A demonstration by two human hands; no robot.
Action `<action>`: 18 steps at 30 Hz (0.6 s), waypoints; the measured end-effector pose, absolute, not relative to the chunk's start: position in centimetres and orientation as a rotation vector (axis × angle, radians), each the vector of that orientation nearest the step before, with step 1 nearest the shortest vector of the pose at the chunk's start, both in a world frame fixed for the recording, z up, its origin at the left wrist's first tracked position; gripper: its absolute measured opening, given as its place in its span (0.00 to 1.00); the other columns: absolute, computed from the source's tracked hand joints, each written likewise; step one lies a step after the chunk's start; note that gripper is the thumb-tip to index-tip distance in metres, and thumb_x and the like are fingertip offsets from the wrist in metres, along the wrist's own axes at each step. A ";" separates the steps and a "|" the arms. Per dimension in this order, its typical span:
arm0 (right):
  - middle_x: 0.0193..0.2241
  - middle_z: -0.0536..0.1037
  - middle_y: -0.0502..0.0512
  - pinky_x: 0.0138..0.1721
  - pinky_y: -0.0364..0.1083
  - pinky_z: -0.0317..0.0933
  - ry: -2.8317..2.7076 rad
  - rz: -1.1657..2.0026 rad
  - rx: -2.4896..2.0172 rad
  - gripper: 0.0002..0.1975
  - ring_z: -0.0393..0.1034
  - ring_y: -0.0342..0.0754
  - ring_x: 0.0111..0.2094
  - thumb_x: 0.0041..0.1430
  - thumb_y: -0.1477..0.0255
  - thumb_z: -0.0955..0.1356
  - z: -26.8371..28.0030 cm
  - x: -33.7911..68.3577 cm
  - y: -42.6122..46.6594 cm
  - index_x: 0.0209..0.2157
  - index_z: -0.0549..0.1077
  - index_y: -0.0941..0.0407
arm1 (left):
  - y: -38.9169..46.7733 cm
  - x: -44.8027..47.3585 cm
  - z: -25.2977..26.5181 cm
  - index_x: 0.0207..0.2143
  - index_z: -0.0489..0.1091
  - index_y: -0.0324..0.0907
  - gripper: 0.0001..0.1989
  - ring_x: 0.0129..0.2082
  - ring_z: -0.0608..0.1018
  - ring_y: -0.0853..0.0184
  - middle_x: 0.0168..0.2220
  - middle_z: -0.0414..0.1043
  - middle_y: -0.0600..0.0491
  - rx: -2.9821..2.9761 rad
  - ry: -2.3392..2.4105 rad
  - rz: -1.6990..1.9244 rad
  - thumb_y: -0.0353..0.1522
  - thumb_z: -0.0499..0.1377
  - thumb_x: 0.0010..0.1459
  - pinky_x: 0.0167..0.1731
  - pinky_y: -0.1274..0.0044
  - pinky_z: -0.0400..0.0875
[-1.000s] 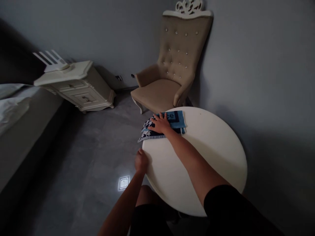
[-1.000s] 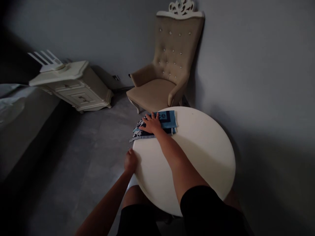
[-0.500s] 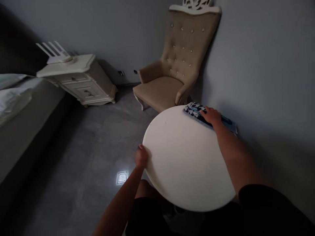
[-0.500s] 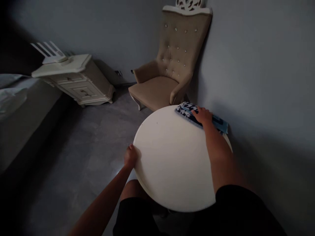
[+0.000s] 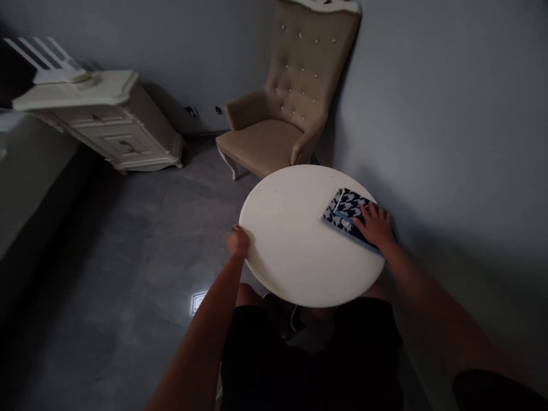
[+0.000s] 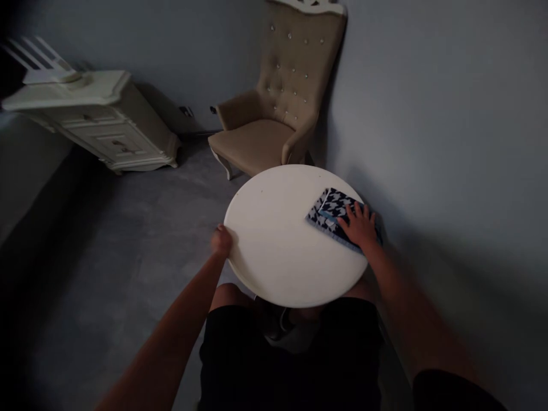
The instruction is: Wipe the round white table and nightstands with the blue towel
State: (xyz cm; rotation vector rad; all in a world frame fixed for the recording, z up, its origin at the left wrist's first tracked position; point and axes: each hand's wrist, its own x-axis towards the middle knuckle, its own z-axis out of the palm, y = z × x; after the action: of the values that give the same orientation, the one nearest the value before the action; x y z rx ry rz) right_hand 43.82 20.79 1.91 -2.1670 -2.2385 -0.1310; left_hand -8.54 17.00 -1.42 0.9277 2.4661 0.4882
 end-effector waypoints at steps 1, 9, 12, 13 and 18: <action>0.83 0.53 0.68 0.76 0.82 0.48 -2.288 -0.128 -2.132 0.44 0.47 0.81 0.81 0.78 0.43 0.52 1.7 43.5 18.8 0.82 0.62 0.55 | 17.0 -8.5 -1.5 0.60 0.81 0.34 0.35 0.59 0.87 0.47 0.57 0.84 0.29 0.911 2.456 0.491 0.40 0.36 0.83 0.57 0.62 0.81; 0.85 0.49 0.58 0.81 0.79 0.40 -2.529 -0.098 -1.741 0.40 0.39 0.74 0.85 0.79 0.45 0.59 -0.6 38.4 4.1 0.84 0.55 0.44 | 16.9 -8.4 -1.2 0.59 0.80 0.32 0.35 0.62 0.85 0.44 0.58 0.82 0.25 0.845 2.427 0.526 0.40 0.36 0.83 0.59 0.59 0.79; 0.85 0.47 0.53 0.81 0.78 0.40 -2.533 -0.088 -1.671 0.41 0.38 0.72 0.85 0.80 0.47 0.61 -0.9 37.3 2.1 0.86 0.46 0.39 | 16.8 -8.3 -0.9 0.59 0.79 0.32 0.34 0.62 0.85 0.46 0.59 0.82 0.26 0.854 2.425 0.524 0.39 0.37 0.83 0.59 0.60 0.79; 0.85 0.46 0.53 0.81 0.78 0.40 -2.531 -0.083 -1.668 0.42 0.38 0.71 0.85 0.80 0.47 0.61 -0.9 37.2 1.9 0.86 0.44 0.38 | 16.8 -8.4 -0.8 0.60 0.79 0.32 0.34 0.62 0.85 0.46 0.59 0.82 0.26 0.862 2.425 0.524 0.40 0.37 0.83 0.59 0.61 0.79; 0.85 0.46 0.51 0.82 0.78 0.40 -2.567 -0.025 -1.680 0.40 0.37 0.69 0.86 0.80 0.46 0.61 -0.1 37.9 3.5 0.85 0.46 0.38 | 16.7 -8.5 -0.6 0.59 0.79 0.32 0.32 0.61 0.85 0.46 0.57 0.84 0.27 0.898 2.439 0.516 0.39 0.38 0.83 0.59 0.60 0.80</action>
State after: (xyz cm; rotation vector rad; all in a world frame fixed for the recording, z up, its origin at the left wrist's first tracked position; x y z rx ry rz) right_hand 37.90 3.46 -0.12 -1.6804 -2.5667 -0.0249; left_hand -8.46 16.67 -0.65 0.8978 2.4392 0.5161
